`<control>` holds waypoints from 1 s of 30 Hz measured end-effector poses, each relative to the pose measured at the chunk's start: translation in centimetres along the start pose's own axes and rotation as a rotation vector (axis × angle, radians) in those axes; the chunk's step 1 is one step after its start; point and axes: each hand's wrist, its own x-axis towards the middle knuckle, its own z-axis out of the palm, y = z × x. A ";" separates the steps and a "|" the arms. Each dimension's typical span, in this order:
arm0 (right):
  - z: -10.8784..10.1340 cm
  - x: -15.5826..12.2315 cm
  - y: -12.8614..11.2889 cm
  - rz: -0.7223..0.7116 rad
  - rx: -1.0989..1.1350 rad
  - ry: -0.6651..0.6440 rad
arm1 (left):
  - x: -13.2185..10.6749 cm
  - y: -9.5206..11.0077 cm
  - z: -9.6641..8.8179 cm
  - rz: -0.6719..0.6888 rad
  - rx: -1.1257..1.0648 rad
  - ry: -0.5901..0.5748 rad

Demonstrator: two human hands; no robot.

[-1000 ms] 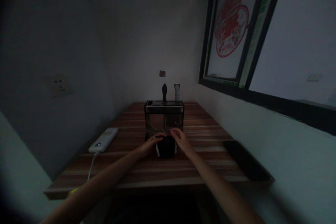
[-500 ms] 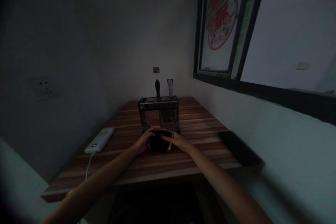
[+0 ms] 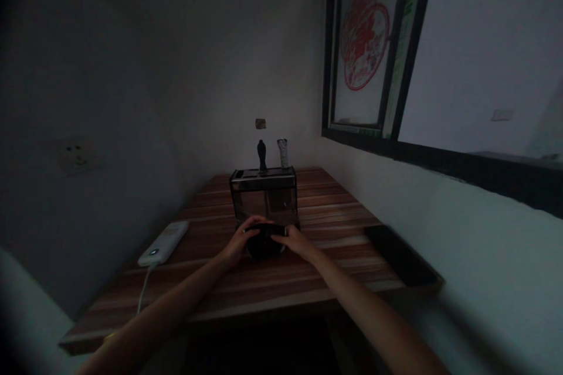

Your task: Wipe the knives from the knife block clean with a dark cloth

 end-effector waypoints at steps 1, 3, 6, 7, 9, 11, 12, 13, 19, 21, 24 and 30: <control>-0.1 0.0 0.0 -0.011 -0.004 0.007 | 0.0 0.1 0.0 0.033 0.056 -0.018; -0.2 0.2 0.0 -0.057 0.006 0.003 | 0.0 0.4 -0.2 0.102 0.191 -0.046; -0.5 0.4 0.1 -0.089 0.034 -0.001 | 0.1 1.0 -0.4 0.227 0.392 0.013; -0.6 0.5 0.2 -0.076 0.037 0.011 | 0.1 1.4 -0.4 0.285 0.456 0.063; -0.9 0.5 0.2 -0.041 0.035 0.047 | 0.2 2.4 -0.1 0.418 0.583 0.143; -1.0 0.5 0.1 -0.023 0.037 0.079 | 0.4 4.0 0.6 0.535 0.706 0.133; -1.0 0.4 -0.1 -0.020 0.040 0.089 | 0.7 4.9 1.1 0.578 0.761 0.090; -1.0 0.3 -0.2 -0.018 0.043 0.097 | 1.2 6.0 1.7 0.617 0.811 0.032; -0.8 0.2 -0.1 -0.015 0.078 0.129 | 7.2 12.5 5.5 0.747 1.007 -0.112; -0.9 0.4 0.3 -0.014 0.078 0.145 | 10.2 14.0 6.3 0.763 1.062 -0.118; -1.0 0.6 0.7 -0.032 0.051 0.165 | 14.3 15.3 7.0 0.804 1.193 -0.161; -0.8 0.9 1.0 -0.035 -0.007 0.155 | 19.8 15.7 7.2 0.702 1.842 -0.521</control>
